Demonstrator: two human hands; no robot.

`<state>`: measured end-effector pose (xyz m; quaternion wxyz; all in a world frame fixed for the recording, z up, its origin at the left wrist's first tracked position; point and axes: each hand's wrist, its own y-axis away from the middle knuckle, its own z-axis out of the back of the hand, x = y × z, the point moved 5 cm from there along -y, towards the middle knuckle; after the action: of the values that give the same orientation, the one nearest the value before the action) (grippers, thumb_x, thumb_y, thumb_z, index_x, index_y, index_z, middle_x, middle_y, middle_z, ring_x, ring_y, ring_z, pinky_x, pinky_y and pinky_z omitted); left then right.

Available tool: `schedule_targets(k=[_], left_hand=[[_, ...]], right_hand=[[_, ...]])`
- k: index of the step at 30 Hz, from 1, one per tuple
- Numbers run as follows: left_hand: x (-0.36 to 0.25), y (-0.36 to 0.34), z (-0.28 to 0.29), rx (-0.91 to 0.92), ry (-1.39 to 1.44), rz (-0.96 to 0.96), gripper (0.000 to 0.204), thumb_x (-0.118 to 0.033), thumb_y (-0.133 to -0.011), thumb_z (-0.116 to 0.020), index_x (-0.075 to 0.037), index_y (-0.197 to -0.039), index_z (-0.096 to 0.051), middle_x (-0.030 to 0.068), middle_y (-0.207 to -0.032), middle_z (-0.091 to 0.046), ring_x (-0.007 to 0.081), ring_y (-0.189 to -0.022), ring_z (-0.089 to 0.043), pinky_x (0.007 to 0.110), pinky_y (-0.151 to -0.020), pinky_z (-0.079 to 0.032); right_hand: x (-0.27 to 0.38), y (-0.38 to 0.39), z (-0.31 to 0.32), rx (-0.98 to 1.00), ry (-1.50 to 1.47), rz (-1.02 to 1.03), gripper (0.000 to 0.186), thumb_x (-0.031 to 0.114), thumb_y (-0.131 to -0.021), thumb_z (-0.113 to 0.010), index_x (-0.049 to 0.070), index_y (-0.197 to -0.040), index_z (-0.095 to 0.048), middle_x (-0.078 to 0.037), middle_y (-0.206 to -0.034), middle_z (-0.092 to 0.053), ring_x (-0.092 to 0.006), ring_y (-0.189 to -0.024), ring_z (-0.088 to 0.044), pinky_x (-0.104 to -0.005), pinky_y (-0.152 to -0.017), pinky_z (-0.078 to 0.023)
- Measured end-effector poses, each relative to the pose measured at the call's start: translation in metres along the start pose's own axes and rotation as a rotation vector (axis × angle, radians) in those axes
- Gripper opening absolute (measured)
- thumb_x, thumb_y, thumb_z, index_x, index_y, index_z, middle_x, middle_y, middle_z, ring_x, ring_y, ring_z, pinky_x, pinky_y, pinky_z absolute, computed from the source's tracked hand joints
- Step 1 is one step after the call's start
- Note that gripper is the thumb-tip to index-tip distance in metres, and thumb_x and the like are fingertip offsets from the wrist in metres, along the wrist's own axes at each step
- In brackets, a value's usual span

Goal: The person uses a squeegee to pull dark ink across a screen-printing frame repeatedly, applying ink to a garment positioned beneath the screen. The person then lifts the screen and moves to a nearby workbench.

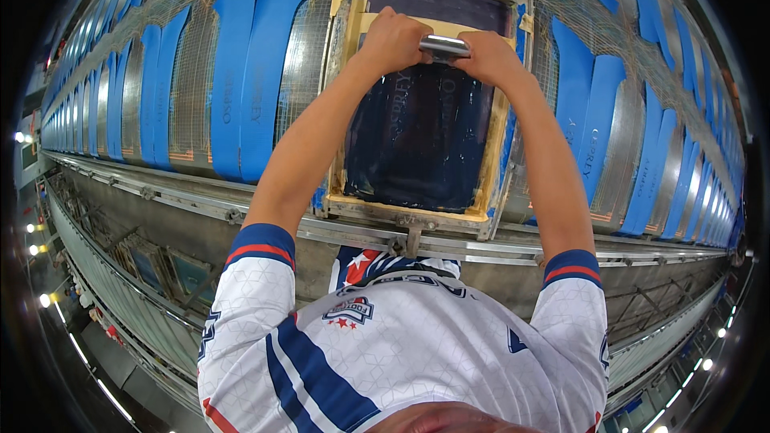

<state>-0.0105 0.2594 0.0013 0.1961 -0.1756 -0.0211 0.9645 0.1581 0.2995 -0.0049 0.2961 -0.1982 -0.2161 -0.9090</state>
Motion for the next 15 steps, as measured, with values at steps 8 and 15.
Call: schedule_targets(k=[8,15], left_hand=[[-0.005,0.008,-0.003,-0.046,0.037,0.034,0.023,-0.030,-0.069,-0.085,-0.016,-0.080,-0.071,0.0045,-0.070,-0.068,0.0284,-0.070,-0.065,0.040,-0.076,-0.042],[-0.080,0.130,-0.009,-0.121,0.091,-0.035,0.019,-0.022,-0.064,-0.084,-0.016,-0.072,-0.068,0.0049,-0.068,-0.066,0.0257,-0.069,-0.065,0.042,-0.073,-0.042]], right_hand=[[0.008,0.009,-0.006,-0.073,0.013,0.003,0.022,0.024,-0.082,-0.075,0.007,-0.096,-0.070,-0.018,-0.088,-0.071,-0.0376,-0.087,-0.069,-0.0463,-0.081,-0.054],[0.052,0.125,-0.080,-0.114,0.082,0.178,0.017,0.017,-0.075,-0.075,0.009,-0.085,-0.065,-0.015,-0.084,-0.068,-0.0352,-0.087,-0.066,-0.0464,-0.081,-0.052]])
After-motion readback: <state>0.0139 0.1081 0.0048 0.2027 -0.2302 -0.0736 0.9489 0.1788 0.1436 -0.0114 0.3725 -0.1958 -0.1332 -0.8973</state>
